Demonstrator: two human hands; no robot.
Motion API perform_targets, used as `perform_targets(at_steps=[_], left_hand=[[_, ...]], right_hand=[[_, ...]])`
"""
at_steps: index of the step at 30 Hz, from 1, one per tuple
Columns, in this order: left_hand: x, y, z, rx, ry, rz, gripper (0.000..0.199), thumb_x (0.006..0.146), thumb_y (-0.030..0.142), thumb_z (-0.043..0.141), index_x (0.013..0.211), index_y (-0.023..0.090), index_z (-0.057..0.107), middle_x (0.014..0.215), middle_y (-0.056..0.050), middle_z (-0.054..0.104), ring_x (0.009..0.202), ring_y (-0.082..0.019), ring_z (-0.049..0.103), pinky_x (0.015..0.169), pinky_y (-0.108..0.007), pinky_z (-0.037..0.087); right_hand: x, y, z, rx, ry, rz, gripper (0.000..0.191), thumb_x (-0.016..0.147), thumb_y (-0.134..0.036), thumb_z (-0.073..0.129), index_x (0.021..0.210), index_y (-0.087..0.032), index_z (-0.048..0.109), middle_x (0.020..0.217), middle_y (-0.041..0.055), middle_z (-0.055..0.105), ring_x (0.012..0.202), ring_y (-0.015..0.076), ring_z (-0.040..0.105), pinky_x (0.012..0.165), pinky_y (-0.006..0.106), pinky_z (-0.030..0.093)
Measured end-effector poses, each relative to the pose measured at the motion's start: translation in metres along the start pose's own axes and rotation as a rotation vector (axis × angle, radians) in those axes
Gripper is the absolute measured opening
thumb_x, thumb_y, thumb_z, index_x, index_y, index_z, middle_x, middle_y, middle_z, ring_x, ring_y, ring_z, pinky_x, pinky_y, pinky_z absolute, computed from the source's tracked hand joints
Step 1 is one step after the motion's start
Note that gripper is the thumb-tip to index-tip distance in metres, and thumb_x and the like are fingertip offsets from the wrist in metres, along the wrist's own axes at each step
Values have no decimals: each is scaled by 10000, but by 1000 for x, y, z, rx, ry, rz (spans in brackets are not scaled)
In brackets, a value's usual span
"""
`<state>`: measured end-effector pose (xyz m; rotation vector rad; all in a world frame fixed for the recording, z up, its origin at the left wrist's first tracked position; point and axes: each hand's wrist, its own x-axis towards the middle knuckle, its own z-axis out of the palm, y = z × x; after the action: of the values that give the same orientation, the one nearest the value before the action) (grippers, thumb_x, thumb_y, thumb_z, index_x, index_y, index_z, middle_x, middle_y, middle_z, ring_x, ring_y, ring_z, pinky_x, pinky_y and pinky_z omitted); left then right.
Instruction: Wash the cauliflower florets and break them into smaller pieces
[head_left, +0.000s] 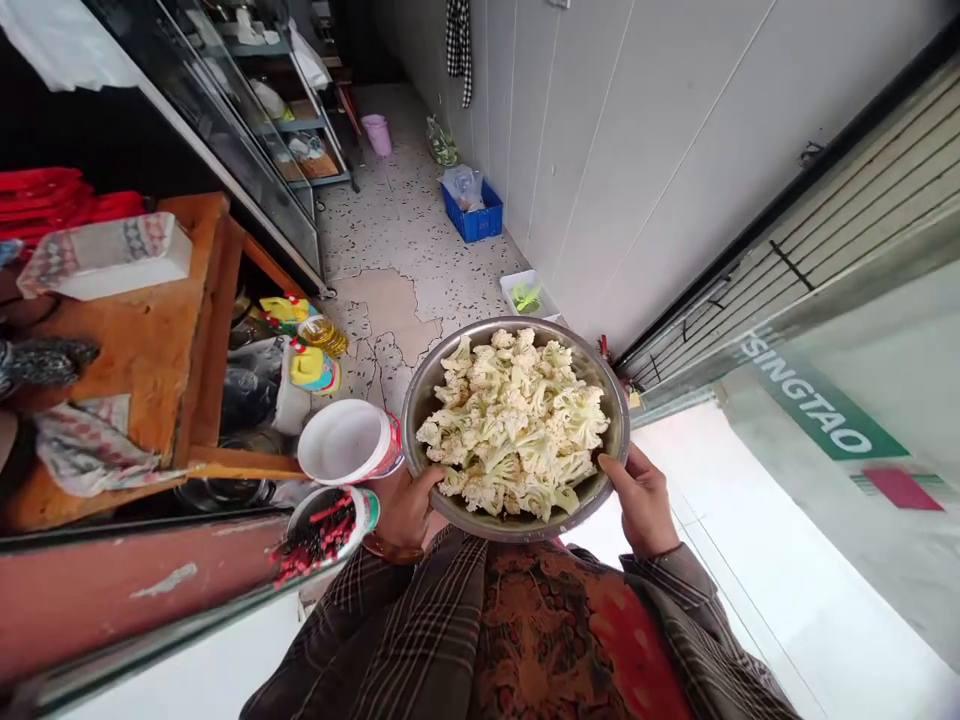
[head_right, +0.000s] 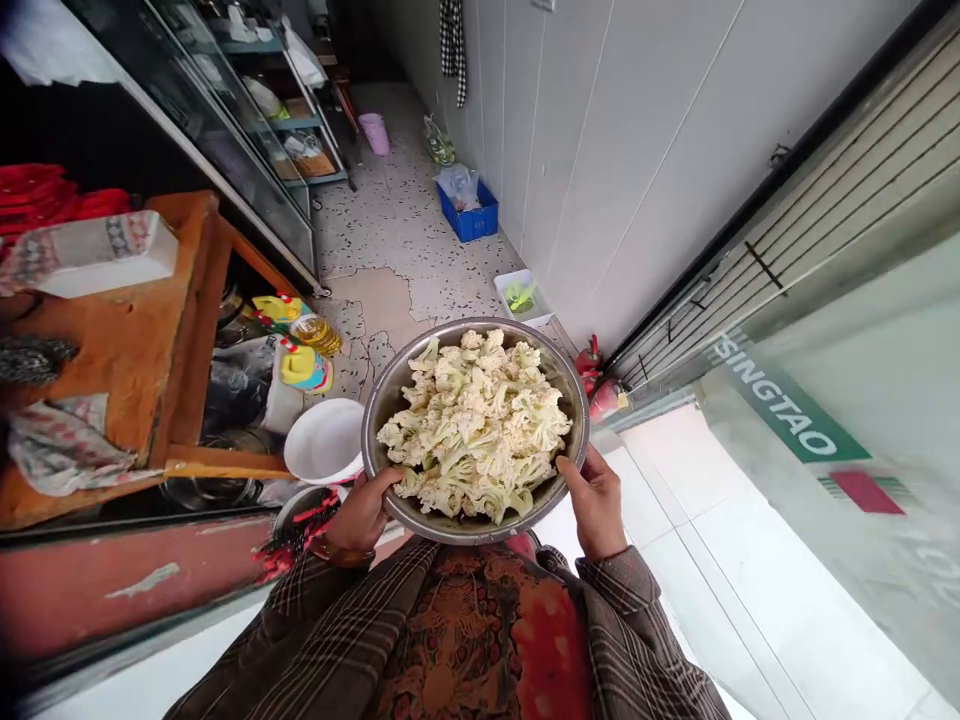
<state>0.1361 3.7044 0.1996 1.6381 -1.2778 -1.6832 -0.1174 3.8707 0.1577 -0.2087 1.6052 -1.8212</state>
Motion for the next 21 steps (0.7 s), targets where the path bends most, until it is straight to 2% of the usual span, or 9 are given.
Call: perform_targets(at_steps=[3, 6, 9, 12, 15, 17, 21], left_hand=[[60, 51, 4, 152, -111, 124, 283, 469, 6, 665, 664, 210, 690, 806, -41, 636, 883, -243, 565, 768, -285, 495], [120, 95, 12, 225, -138, 216, 244, 476, 16, 652, 618, 214, 668, 745, -40, 615, 809, -234, 552, 713, -287, 487], [181, 134, 26, 148, -100, 185, 250, 447, 6, 650, 614, 191, 651, 737, -38, 616, 746, -210, 557, 648, -271, 472], [241, 172, 43, -21, -8, 31, 187, 510, 89, 686, 673, 169, 640, 677, -31, 616, 703, -208, 594, 587, -270, 460], [295, 208, 55, -184, 128, -93, 179, 595, 207, 699, 751, 164, 623, 593, -9, 610, 630, -212, 617, 523, -276, 451], [327, 231, 54, -276, 219, -129, 230, 614, 228, 710, 815, 163, 620, 592, -1, 632, 613, -211, 636, 519, -278, 467], [390, 274, 33, -397, 321, -147, 291, 638, 218, 723, 905, 152, 627, 650, -23, 686, 635, -213, 672, 542, -279, 501]], right_hand=[[48, -17, 38, 13, 35, 3, 389, 691, -378, 796, 1049, -232, 750, 1041, 46, 752, 972, 246, 661, 901, 413, 514], [105, -23, 73, 13, 55, 4, 420, 690, -403, 800, 1074, -239, 745, 1060, 52, 749, 1000, 258, 658, 906, 411, 515], [175, -24, 110, 15, 11, 0, 464, 680, -429, 805, 1102, -246, 738, 1094, 58, 741, 1012, 271, 658, 900, 413, 523], [256, -34, 156, 28, -80, 24, 476, 674, -446, 806, 1100, -243, 740, 1075, 67, 745, 1008, 294, 661, 872, 425, 540], [336, -55, 212, 24, -204, 50, 443, 666, -450, 810, 1055, -245, 754, 1047, 67, 752, 977, 302, 670, 828, 418, 554], [384, -70, 255, 17, -298, 72, 434, 673, -452, 806, 1053, -249, 753, 1041, 64, 754, 944, 297, 678, 799, 413, 559], [464, -87, 349, 7, -460, 107, 457, 679, -448, 805, 1086, -250, 742, 1028, 61, 756, 900, 288, 685, 771, 416, 563]])
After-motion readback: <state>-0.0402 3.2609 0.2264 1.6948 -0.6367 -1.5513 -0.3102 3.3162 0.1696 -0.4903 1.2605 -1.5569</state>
